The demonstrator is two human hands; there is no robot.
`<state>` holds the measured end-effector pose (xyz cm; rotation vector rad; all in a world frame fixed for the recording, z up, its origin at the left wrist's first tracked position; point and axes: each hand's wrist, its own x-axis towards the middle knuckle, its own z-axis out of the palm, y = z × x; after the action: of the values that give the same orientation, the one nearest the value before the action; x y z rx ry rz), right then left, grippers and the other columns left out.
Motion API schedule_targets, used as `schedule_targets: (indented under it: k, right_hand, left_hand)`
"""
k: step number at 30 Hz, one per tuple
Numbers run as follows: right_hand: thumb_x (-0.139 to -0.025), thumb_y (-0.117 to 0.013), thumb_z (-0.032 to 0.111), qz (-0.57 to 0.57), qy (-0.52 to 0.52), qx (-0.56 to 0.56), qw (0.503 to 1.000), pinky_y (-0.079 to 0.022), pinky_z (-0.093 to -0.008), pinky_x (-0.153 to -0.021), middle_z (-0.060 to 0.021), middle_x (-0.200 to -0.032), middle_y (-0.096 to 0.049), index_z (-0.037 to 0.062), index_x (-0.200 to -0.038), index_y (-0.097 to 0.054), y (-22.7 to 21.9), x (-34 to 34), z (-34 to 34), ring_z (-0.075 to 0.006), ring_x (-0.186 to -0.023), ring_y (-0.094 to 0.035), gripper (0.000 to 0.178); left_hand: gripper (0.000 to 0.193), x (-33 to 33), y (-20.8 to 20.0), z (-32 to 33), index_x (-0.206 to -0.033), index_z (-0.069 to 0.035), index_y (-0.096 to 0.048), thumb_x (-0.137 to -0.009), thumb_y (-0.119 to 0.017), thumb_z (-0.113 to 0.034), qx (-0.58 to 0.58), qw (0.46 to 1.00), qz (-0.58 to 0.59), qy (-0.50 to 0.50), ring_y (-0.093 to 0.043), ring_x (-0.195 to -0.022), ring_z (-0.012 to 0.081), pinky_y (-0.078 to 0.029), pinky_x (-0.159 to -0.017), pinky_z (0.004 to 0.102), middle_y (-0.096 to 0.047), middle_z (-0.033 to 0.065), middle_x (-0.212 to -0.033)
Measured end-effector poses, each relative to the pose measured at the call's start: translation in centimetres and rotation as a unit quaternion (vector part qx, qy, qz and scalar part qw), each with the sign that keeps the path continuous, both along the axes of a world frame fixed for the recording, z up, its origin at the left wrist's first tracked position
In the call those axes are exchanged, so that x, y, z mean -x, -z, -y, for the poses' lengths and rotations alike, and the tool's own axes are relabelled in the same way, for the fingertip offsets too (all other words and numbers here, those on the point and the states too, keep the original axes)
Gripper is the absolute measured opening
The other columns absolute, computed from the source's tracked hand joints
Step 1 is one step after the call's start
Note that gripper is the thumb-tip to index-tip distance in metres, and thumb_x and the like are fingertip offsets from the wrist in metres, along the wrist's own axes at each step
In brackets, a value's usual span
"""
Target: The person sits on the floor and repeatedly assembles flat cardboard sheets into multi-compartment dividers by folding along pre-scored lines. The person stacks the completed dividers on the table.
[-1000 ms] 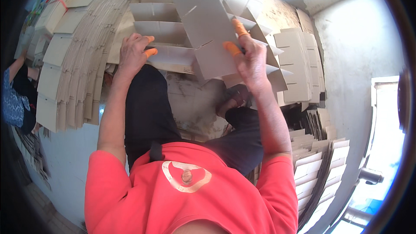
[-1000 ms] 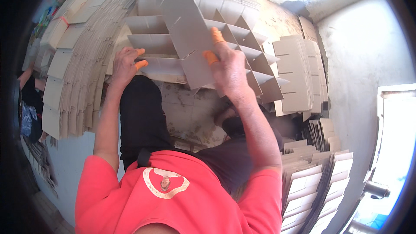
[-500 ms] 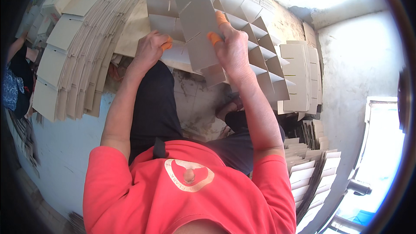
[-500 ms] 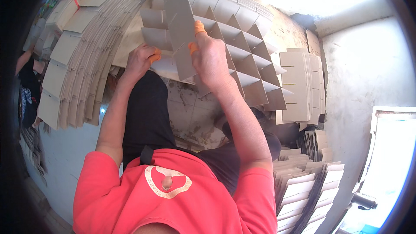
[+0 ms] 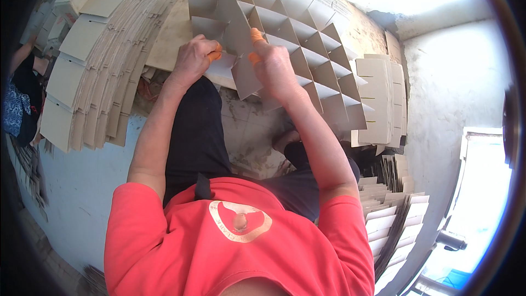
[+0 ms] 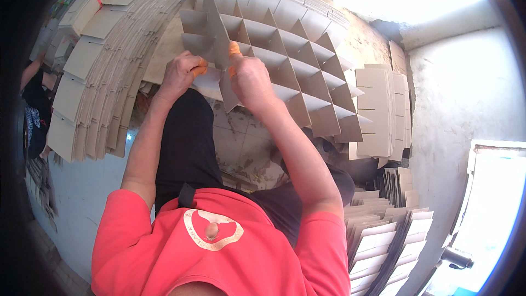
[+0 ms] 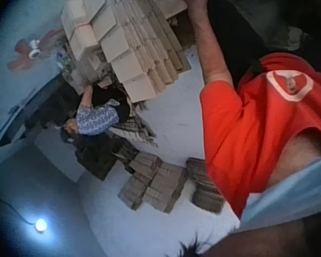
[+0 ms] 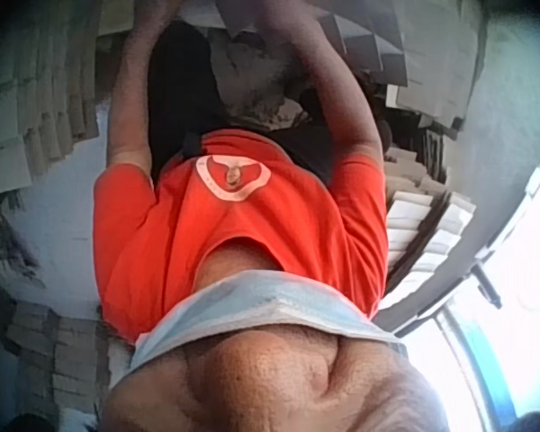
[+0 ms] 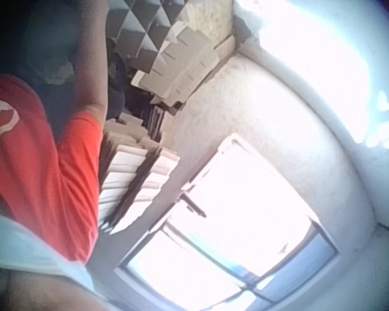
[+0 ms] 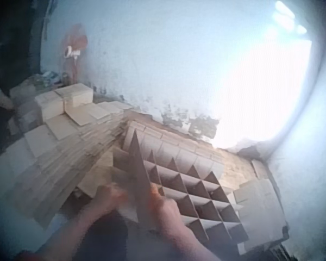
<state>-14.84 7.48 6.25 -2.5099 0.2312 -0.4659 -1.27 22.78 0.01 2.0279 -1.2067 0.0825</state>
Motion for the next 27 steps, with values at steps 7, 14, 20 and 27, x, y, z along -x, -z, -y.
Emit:
schedule_targets:
  k: [7,14,20,27]
  right_hand:
    - [-0.078,-0.062,-0.002,-0.049,-0.034,0.032,0.998,-0.046,-0.0480,-0.066,-0.0280,-0.077,-0.059,-0.0070,-0.119,-0.053,0.3,-1.3,-0.2,-0.0455,-0.075,-0.057,0.042]
    - [-0.077,-0.054,-0.004,-0.060,-0.076,0.089,0.991,-0.051,-0.0491,-0.066,-0.0259,-0.077,-0.062,-0.0110,-0.098,-0.054,4.2,-1.8,0.2,-0.0429,-0.079,-0.062,0.022]
    - [-0.085,-0.062,0.016,-0.195,-0.068,0.141,0.968,-0.052,-0.0423,-0.062,-0.0174,-0.078,-0.065,-0.0076,-0.112,-0.052,2.3,-0.7,-1.2,-0.0343,-0.076,-0.065,0.037]
    - [-0.083,-0.066,0.046,-0.007,0.221,0.212,0.952,-0.050,-0.0404,-0.080,-0.0183,-0.107,-0.062,0.0018,-0.126,-0.049,1.7,0.4,11.7,-0.0295,-0.106,-0.058,0.064]
  left_hand:
    - [0.009,-0.5,0.2,0.4,-0.082,-0.006,-0.067,-0.074,-0.070,-0.010,-0.007,1.000,-0.011,-0.019,-0.059,-0.072,0.0277,-0.048,-0.064,0.0385,-0.058,0.0112,-0.072]
    - [0.013,-0.7,0.5,1.0,-0.086,-0.006,-0.068,-0.074,-0.071,-0.009,-0.010,1.000,-0.018,-0.010,-0.061,-0.073,0.0275,-0.049,-0.065,0.0373,-0.060,0.0111,-0.075]
    - [0.022,-0.9,0.8,0.6,-0.092,-0.004,-0.068,-0.071,-0.073,-0.008,-0.011,1.000,-0.003,-0.010,-0.061,-0.079,0.0261,-0.050,-0.069,0.0354,-0.064,0.0096,-0.083]
    - [0.077,-1.0,-1.3,1.3,-0.130,-0.007,-0.052,-0.059,-0.079,-0.011,-0.038,0.989,0.135,0.035,-0.046,-0.122,0.0273,-0.041,-0.097,0.0402,-0.055,0.0070,-0.129]
